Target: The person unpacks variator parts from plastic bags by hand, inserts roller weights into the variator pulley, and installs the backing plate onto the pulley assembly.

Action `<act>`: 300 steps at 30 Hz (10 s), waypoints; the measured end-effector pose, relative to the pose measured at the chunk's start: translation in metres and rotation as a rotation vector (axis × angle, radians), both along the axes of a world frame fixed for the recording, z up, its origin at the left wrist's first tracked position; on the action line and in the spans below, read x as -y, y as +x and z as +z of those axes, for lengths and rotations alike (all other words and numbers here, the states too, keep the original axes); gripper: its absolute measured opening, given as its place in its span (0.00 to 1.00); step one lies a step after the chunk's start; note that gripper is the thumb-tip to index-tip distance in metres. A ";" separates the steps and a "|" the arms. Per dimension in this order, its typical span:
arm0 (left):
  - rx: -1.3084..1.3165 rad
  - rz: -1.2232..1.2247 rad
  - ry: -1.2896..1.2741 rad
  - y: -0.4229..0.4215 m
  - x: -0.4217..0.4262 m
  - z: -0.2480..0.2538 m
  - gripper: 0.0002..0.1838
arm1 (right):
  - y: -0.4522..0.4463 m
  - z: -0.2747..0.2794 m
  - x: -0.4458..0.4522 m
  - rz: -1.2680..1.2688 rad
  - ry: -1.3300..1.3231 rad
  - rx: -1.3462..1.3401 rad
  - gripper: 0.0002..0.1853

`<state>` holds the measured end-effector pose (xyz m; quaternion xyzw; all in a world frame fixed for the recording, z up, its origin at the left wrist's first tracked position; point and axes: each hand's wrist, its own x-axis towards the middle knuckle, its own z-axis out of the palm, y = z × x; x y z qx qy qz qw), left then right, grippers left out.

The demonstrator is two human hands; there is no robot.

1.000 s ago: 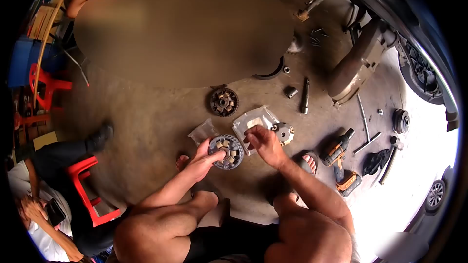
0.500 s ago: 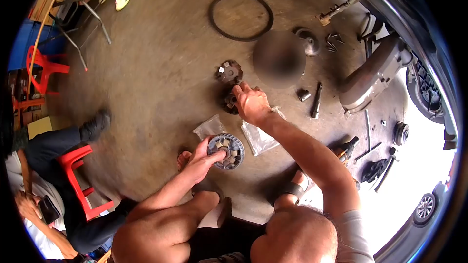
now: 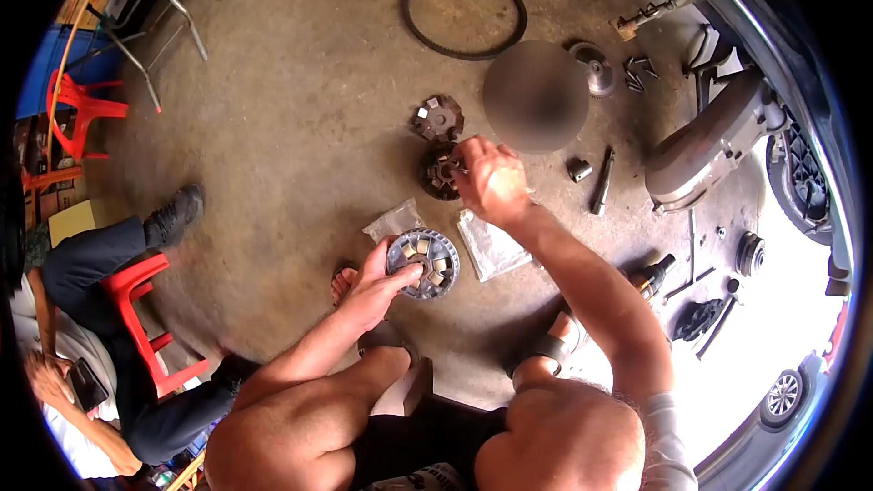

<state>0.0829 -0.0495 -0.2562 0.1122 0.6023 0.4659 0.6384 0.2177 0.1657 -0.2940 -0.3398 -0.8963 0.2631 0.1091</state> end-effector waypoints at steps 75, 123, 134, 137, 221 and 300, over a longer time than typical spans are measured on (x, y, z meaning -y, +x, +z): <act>0.125 -0.069 0.028 0.008 -0.010 0.011 0.24 | 0.075 -0.051 -0.020 -0.501 -0.090 0.030 0.19; 0.109 -0.075 0.126 0.025 -0.025 0.006 0.28 | 0.063 0.084 0.084 0.051 -0.375 -0.382 0.16; 0.114 -0.107 0.132 0.025 -0.023 0.008 0.28 | 0.060 0.081 0.089 0.091 -0.151 -0.274 0.17; 0.130 -0.099 0.120 0.028 -0.022 0.007 0.28 | 0.061 0.074 0.090 0.142 -0.075 -0.286 0.20; 0.256 -0.048 0.019 0.033 -0.023 0.002 0.29 | 0.183 0.042 0.037 -0.336 -1.658 -0.858 0.44; 0.198 -0.144 0.134 0.025 -0.018 -0.017 0.38 | 0.135 0.033 0.081 -0.403 -2.097 -1.235 0.37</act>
